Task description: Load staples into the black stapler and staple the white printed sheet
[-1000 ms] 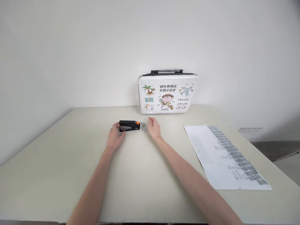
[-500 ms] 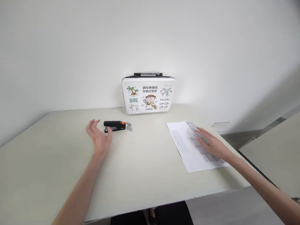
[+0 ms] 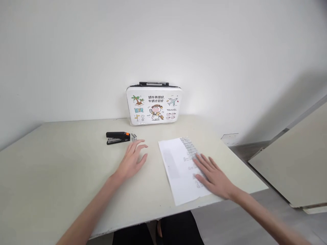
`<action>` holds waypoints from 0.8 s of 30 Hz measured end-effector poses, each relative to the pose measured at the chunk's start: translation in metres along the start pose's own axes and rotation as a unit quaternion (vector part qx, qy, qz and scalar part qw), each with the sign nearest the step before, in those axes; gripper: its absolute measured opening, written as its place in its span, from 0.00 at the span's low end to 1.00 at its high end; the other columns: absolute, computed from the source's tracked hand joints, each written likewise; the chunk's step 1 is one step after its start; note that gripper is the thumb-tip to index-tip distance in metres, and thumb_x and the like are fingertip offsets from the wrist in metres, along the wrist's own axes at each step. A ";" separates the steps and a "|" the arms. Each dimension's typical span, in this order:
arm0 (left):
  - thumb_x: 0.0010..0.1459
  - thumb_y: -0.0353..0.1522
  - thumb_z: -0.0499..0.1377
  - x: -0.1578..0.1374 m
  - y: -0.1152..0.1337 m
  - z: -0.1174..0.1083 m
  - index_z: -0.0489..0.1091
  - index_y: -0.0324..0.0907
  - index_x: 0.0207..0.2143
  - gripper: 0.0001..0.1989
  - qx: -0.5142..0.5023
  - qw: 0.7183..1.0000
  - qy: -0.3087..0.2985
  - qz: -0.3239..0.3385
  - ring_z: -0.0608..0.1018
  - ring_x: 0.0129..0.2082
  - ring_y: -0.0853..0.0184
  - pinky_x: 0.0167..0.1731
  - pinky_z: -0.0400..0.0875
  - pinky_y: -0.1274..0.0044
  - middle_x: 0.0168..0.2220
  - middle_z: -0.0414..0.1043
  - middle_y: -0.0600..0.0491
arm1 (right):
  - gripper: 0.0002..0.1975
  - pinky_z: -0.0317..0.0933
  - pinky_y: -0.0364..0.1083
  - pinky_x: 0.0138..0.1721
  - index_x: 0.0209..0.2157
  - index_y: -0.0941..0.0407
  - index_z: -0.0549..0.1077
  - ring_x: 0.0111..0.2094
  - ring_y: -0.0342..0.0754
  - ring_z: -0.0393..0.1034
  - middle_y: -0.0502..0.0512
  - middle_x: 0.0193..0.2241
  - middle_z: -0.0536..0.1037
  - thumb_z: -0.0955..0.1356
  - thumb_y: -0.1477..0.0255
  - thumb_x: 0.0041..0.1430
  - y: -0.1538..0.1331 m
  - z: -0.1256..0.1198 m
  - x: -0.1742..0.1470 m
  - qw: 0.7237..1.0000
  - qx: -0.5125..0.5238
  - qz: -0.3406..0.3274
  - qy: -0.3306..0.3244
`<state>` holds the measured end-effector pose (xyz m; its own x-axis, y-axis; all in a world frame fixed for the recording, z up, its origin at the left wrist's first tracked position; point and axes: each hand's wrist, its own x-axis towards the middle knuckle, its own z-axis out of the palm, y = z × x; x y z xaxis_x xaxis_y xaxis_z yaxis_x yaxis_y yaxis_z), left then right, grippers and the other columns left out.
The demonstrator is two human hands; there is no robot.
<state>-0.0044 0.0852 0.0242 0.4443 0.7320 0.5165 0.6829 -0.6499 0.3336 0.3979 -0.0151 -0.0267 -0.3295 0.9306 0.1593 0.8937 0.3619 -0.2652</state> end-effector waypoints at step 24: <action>0.74 0.51 0.41 -0.069 -0.029 -0.015 0.56 0.55 0.73 0.31 0.142 0.965 -0.165 -0.144 0.49 0.76 0.53 0.73 0.39 0.53 0.76 0.48 0.57 | 0.36 0.30 0.65 0.75 0.76 0.55 0.43 0.76 0.59 0.27 0.50 0.75 0.34 0.50 0.52 0.76 -0.236 0.039 0.054 0.977 0.194 -0.065 -0.057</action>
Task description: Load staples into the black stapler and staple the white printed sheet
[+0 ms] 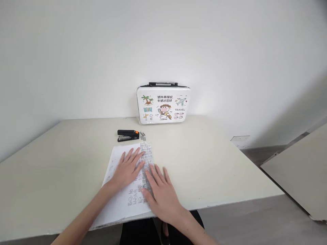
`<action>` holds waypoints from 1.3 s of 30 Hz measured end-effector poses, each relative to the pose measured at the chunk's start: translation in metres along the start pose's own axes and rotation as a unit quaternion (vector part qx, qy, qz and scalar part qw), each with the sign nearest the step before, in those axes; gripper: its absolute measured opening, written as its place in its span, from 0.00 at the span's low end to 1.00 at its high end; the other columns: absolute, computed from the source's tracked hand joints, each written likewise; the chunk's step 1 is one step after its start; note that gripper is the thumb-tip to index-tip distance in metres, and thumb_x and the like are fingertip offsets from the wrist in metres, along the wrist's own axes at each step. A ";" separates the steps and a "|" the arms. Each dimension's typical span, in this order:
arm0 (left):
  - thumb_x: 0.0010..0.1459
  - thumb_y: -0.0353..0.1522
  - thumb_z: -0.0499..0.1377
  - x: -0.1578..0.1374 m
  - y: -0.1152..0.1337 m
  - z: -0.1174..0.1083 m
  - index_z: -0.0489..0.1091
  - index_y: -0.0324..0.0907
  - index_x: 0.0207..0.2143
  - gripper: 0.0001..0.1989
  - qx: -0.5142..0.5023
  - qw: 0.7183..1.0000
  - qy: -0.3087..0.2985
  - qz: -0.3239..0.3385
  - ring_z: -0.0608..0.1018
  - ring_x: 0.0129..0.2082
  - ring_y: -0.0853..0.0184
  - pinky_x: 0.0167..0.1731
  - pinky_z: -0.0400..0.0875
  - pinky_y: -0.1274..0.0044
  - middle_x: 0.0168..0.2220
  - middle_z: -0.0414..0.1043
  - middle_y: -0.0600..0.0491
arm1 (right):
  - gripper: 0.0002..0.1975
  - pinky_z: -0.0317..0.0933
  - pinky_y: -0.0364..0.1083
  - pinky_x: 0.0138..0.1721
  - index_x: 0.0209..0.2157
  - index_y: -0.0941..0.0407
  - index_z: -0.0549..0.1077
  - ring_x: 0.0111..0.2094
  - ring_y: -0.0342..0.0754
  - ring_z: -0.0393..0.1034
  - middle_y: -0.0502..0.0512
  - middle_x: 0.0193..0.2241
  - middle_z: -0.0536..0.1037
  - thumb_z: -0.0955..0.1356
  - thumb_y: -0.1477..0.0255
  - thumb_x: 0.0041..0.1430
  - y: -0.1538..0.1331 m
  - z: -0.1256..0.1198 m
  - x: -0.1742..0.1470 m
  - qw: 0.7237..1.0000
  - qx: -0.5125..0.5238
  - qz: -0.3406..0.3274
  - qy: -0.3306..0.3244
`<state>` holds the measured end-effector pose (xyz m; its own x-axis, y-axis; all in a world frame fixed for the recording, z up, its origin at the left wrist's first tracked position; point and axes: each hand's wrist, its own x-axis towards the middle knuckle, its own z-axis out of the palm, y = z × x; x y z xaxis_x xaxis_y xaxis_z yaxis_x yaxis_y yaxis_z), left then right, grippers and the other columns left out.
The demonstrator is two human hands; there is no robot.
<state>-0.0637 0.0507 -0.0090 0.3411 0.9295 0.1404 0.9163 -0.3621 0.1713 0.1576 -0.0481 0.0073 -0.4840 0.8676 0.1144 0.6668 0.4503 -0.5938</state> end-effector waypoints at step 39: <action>0.56 0.41 0.59 0.010 -0.070 -0.057 0.76 0.44 0.37 0.12 -0.381 0.858 0.217 -0.266 0.67 0.25 0.68 0.26 0.62 0.77 0.28 0.70 0.56 | 0.29 0.41 0.56 0.74 0.69 0.55 0.65 0.74 0.51 0.50 0.56 0.72 0.60 0.55 0.59 0.74 0.224 -0.103 0.056 0.972 -0.146 0.142 0.119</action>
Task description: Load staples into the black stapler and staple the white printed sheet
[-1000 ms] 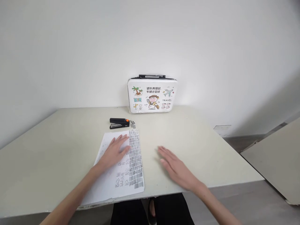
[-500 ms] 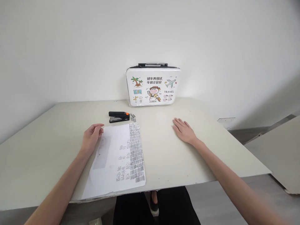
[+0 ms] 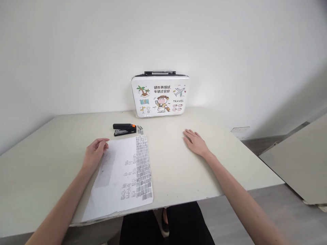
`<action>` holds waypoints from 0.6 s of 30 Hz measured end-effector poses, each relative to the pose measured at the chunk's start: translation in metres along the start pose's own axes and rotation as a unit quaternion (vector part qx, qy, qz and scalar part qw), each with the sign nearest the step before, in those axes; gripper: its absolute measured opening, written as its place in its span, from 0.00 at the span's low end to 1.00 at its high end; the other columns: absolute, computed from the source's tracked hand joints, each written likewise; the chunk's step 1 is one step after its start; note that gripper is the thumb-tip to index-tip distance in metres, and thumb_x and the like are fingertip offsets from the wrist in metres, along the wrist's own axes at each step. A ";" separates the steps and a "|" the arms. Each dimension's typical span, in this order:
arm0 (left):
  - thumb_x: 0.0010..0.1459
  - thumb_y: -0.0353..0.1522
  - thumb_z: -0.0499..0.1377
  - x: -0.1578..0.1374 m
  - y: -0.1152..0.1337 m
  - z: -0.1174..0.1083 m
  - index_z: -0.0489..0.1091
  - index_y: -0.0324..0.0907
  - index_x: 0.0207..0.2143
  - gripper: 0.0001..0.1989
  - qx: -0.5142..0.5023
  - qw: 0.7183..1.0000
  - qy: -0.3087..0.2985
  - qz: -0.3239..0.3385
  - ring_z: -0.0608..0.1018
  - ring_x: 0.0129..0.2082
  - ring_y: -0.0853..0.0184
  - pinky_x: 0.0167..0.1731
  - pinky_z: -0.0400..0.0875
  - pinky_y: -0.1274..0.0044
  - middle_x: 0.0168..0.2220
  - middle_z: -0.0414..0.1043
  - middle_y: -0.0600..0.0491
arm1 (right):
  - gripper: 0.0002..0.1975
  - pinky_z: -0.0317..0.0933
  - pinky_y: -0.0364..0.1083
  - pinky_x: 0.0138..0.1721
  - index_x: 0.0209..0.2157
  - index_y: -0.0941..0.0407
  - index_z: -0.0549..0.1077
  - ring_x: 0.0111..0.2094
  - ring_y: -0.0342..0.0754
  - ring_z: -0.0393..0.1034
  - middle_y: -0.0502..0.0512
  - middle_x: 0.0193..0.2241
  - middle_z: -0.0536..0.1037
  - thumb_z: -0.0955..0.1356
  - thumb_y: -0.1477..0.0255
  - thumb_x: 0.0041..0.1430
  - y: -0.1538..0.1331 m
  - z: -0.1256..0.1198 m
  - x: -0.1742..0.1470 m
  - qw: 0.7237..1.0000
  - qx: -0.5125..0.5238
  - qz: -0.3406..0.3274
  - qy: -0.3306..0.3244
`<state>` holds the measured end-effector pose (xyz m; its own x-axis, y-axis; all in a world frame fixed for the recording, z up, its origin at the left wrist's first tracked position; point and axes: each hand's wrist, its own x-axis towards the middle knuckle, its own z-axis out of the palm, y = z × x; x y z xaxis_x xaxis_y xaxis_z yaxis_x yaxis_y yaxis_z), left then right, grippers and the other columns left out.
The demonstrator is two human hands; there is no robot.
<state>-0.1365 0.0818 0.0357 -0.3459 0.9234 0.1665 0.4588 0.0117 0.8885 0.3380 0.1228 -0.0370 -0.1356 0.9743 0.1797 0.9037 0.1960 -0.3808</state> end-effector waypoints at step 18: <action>0.55 0.42 0.60 0.003 -0.002 -0.002 0.76 0.44 0.36 0.13 0.019 1.000 -0.012 0.002 0.69 0.26 0.66 0.27 0.65 0.75 0.28 0.71 0.55 | 0.26 0.42 0.56 0.74 0.66 0.55 0.69 0.73 0.51 0.53 0.57 0.71 0.63 0.57 0.62 0.74 0.006 0.005 0.002 0.999 0.022 -0.014 0.020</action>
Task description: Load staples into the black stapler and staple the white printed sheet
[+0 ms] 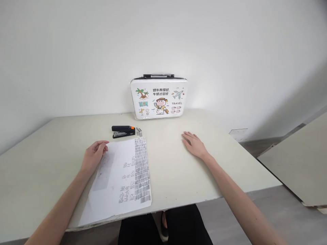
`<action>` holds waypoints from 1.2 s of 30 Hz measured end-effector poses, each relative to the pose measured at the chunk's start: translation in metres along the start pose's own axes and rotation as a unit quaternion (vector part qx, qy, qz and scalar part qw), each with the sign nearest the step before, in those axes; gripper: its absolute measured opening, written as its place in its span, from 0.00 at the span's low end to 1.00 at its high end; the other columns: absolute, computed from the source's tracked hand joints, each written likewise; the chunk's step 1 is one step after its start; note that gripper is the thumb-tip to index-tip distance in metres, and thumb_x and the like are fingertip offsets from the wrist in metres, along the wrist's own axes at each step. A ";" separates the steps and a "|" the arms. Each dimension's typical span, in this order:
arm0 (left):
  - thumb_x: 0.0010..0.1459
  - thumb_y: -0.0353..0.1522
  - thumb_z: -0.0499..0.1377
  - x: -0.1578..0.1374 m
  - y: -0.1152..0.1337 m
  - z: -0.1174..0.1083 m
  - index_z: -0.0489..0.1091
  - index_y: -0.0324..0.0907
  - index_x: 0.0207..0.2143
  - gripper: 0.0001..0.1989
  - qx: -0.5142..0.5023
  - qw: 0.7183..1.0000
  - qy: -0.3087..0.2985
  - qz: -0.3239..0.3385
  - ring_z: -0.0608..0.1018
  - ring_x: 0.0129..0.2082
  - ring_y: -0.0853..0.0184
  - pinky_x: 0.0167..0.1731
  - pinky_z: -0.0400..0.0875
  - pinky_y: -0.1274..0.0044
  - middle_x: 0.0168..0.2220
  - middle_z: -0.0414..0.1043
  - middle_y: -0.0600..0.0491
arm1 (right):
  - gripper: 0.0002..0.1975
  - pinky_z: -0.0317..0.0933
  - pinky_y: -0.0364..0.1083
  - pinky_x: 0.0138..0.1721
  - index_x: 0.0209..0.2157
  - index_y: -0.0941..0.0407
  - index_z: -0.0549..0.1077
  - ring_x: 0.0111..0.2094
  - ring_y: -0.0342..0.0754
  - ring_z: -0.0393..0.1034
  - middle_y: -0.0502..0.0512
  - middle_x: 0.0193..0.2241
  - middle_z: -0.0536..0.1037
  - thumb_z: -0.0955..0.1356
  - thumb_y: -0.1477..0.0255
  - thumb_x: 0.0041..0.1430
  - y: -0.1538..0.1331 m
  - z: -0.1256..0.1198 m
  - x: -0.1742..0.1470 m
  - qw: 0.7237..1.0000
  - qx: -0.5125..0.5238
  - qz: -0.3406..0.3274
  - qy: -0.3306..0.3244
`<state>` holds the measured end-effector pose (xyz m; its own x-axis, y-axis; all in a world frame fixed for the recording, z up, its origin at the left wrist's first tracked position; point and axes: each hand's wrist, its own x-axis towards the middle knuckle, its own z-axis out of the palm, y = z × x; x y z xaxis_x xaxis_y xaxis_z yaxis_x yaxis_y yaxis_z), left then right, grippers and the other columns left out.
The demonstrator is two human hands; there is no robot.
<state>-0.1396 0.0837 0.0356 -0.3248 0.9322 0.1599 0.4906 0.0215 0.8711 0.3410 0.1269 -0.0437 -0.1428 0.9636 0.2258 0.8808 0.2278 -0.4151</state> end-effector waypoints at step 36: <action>0.62 0.42 0.53 0.009 0.002 0.003 0.76 0.45 0.42 0.16 0.151 0.985 0.052 0.070 0.76 0.32 0.60 0.39 0.72 0.68 0.35 0.77 0.50 | 0.25 0.44 0.57 0.73 0.63 0.54 0.72 0.72 0.52 0.55 0.58 0.70 0.65 0.59 0.63 0.73 -0.006 -0.003 -0.001 1.000 0.015 0.003 0.013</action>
<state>-0.1387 0.0932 0.0372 -0.3095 0.8919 0.3297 0.7497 0.0156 0.6616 0.3372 0.1245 -0.0386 -0.1258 0.9611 0.2459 0.8673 0.2269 -0.4430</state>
